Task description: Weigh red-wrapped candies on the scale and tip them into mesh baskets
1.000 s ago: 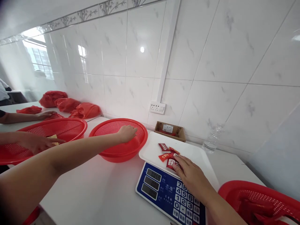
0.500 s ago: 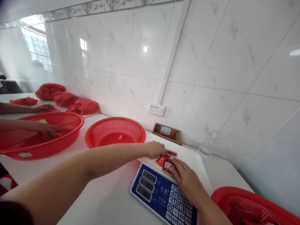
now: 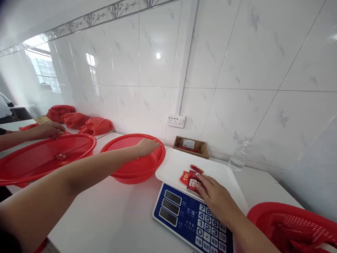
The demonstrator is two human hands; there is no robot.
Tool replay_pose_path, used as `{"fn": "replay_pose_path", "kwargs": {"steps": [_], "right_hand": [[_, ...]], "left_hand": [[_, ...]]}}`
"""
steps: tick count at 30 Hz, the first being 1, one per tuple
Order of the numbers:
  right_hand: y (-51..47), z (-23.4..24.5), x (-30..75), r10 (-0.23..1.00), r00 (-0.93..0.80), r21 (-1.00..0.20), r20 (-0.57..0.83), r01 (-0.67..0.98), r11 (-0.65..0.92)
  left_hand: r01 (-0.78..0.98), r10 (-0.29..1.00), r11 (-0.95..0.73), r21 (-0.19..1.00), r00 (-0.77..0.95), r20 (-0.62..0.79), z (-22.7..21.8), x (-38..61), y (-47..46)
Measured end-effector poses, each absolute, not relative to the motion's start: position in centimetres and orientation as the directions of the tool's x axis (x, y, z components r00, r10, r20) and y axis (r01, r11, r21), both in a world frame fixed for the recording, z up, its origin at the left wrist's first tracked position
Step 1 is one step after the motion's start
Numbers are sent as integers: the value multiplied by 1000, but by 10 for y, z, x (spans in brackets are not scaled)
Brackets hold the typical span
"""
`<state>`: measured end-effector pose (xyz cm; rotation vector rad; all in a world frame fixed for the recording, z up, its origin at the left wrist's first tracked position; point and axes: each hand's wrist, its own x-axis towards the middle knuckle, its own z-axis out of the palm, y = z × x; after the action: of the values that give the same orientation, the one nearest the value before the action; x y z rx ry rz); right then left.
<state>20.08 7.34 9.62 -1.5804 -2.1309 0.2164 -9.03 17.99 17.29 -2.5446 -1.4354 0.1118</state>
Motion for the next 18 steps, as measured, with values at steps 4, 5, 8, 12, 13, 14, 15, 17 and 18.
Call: {"fn": "replay_pose_path", "kwargs": {"steps": [4,5,8,12,13,14,15,17,18], "right_hand": [[75,94,202,937,-215,-401,274,860,315],[76,94,203,937,-213,-396,275,863,313],[76,93,203,937,-219,-378,273,871,314],[77,94,202,931,-239,-356,275,875,329],[77,93,202,928,-243,-350,282,875,336],[77,93,203,925,-245,-343,290,876,340],[77,92,204,925,-240,-338,294,879,336],[78,91,207,939,-196,-344,283,893,290],[79,91,208,950,-159,-350,268,903,249]], "left_hand": [[828,835,-537,-162,549,43,164,-85,171],[812,814,-569,-129,578,55,161,-78,167],[728,726,-686,-7,685,53,155,-49,152],[602,610,-788,125,792,34,151,-7,135],[578,588,-803,145,808,36,150,2,132],[559,571,-813,162,820,37,147,10,131],[543,557,-820,179,830,37,145,18,131],[523,539,-826,212,842,26,138,29,132],[522,538,-823,223,843,12,135,34,134]]}}
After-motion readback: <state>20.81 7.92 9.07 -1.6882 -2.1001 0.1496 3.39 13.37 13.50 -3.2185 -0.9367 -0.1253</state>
